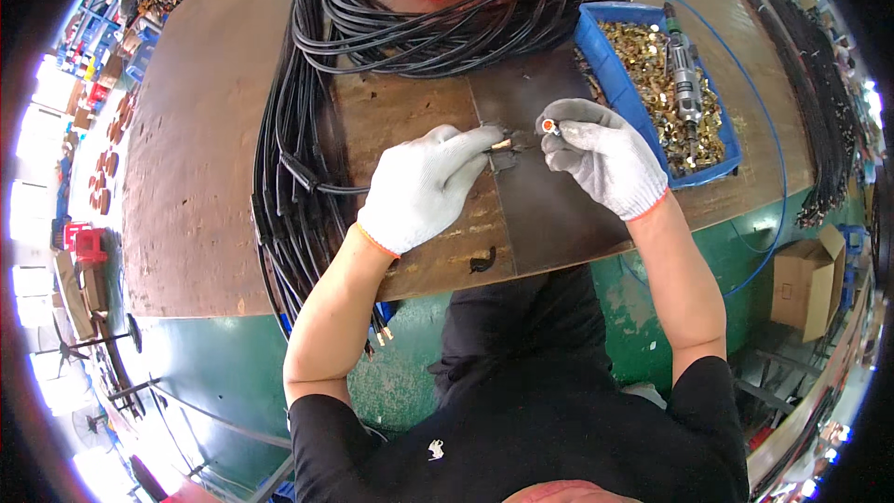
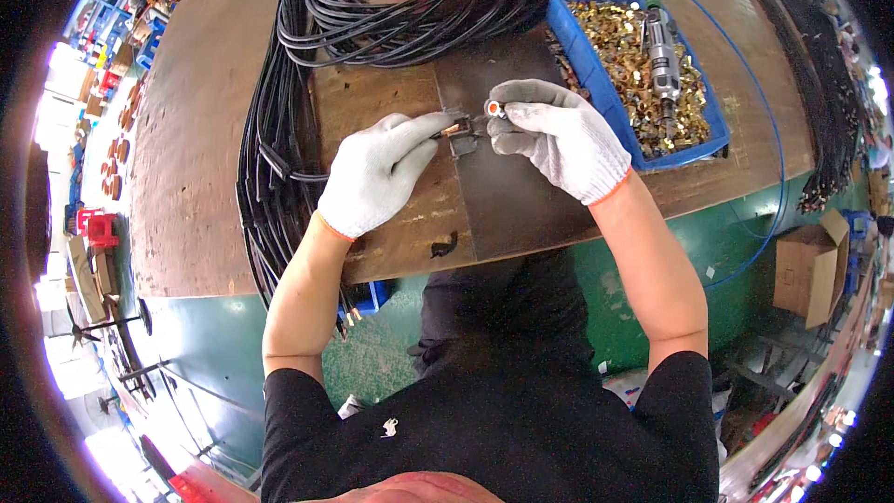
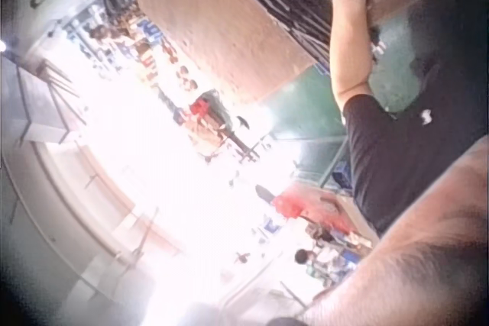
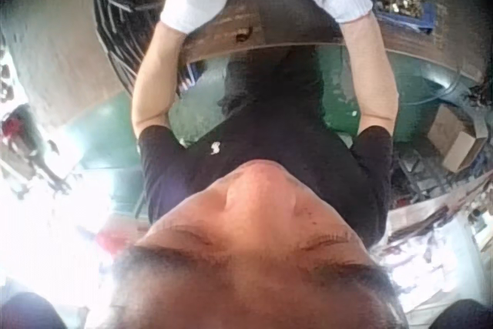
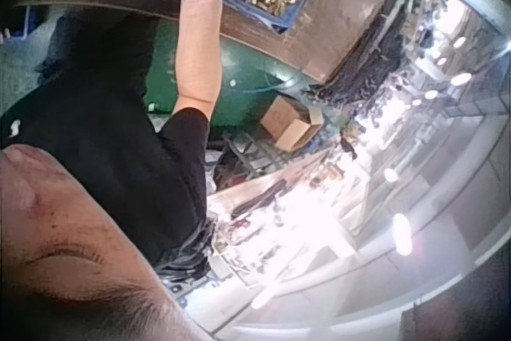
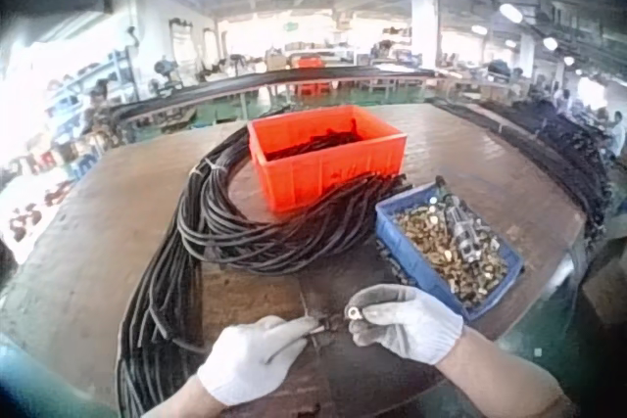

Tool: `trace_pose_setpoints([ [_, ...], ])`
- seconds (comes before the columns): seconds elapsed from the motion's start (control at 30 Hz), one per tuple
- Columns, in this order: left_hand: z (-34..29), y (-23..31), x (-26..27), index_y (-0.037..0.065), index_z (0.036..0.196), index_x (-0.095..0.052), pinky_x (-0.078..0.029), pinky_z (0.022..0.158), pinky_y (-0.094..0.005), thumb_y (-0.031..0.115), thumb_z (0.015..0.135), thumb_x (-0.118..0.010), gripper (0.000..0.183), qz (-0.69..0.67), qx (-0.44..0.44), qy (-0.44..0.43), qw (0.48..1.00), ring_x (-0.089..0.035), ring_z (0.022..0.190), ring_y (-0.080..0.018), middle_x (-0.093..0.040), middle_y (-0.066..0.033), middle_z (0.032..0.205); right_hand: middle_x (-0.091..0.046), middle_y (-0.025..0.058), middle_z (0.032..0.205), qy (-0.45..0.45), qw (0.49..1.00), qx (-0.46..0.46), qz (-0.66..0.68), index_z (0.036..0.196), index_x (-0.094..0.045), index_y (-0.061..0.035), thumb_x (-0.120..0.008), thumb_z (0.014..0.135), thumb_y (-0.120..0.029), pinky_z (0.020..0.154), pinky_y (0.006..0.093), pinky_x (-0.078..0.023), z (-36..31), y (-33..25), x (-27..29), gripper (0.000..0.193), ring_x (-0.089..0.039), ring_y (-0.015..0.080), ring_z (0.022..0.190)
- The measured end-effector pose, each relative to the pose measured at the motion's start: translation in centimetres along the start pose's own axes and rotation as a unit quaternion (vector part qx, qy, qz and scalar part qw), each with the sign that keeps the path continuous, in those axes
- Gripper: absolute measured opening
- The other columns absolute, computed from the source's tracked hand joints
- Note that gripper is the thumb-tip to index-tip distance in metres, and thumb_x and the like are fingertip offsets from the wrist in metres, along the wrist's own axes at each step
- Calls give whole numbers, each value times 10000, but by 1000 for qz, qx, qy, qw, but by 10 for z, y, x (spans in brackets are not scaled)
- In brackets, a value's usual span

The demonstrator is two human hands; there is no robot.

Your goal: The person assembles electrical wiring harnesses by attaching metal connectors to the ends of black cables and securing them with an electric screwdriver.

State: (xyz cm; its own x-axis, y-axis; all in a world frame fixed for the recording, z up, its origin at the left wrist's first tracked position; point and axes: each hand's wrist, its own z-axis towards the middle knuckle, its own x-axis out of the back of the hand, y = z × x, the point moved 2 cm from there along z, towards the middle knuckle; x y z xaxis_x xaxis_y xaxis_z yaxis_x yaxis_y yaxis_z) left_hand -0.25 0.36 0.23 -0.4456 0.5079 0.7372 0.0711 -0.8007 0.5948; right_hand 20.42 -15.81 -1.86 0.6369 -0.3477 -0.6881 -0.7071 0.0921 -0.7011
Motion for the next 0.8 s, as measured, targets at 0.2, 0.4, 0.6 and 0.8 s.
trace_pose_setpoints([
  [0.2,-1,-5,-2,120,1317,-749,-574,785,-415,58,967,-704,358,-11,-1,24,1000,-724,874,-380,-719,-184,973,-797,137,1086,-14,999,-26,21,1258,-721,33,-642,1034,-34,763,341,-692,12,23,5,247,-800,220,877],
  [0.4,-2,-2,-1,133,1324,-753,-572,759,-405,56,960,-723,373,-32,5,26,999,-718,841,-365,-709,-174,939,-796,135,1085,13,999,-25,-16,1268,-704,23,-654,1059,-105,682,315,-670,12,31,-4,250,-798,205,845],
  [0.6,0,-2,-1,140,1319,-758,-567,715,-400,66,952,-737,375,-35,-13,44,998,-708,793,-355,-688,-158,885,-803,135,1081,4,999,-18,-41,1285,-705,9,-689,1053,-183,687,314,-664,15,32,-8,301,-795,204,872],
  [0.8,-1,-4,-2,148,1320,-756,-576,711,-408,81,951,-742,376,-20,-26,52,998,-713,790,-355,-693,-156,888,-807,137,1077,-6,999,-26,-44,1280,-715,-5,-691,1051,-177,697,318,-663,17,34,-10,287,-794,209,877],
])
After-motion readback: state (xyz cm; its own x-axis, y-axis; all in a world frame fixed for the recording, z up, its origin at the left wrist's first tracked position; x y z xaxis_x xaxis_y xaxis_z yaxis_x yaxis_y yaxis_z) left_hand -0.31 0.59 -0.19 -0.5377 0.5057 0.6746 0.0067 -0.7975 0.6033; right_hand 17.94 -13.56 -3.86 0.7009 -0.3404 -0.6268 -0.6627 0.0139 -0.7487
